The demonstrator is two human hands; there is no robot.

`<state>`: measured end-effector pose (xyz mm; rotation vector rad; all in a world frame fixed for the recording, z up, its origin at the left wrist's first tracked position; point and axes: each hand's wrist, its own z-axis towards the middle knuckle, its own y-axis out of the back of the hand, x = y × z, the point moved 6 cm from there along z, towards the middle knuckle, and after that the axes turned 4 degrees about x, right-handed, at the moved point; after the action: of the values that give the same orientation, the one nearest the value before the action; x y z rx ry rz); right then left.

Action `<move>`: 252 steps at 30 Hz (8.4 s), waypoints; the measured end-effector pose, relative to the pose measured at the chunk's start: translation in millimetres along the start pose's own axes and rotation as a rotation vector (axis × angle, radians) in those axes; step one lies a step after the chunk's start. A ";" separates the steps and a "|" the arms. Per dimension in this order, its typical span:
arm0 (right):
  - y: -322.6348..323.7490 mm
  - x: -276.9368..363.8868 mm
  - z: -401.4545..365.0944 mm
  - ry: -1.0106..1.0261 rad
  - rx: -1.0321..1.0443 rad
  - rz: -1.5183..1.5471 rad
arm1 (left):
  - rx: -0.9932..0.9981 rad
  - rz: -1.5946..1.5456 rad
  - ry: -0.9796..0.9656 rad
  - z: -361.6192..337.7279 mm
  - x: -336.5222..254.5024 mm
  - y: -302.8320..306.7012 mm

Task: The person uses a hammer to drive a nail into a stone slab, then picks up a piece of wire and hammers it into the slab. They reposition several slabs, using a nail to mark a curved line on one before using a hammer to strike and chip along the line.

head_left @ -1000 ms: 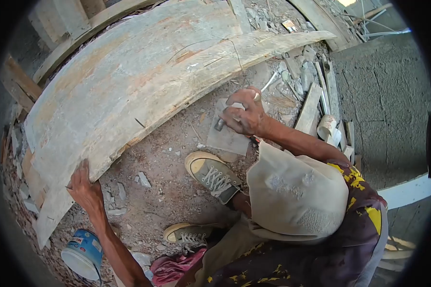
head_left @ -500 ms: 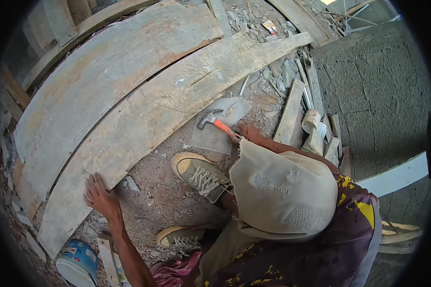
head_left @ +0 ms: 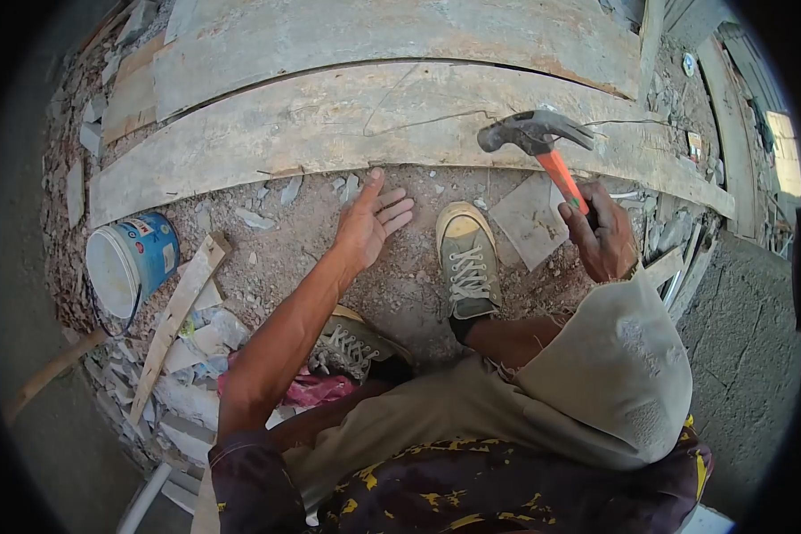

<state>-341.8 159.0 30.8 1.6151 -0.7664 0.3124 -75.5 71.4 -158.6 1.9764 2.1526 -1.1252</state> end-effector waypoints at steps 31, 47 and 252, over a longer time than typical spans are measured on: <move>-71.1 -27.0 14.7 0.195 -0.023 -0.129 | 0.066 -0.491 -0.363 63.2 -6.9 -32.2; -40.6 6.6 5.5 0.236 -0.307 -0.139 | 0.013 -0.450 -0.400 58.6 -2.4 -29.9; -298.3 290.8 128.8 0.597 0.310 0.055 | -0.733 -0.448 -0.774 -26.6 -199.3 355.3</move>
<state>34.7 -44.9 -51.8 1.6600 -0.3102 0.9406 286.5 -107.0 -220.3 0.6325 2.1060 -0.7463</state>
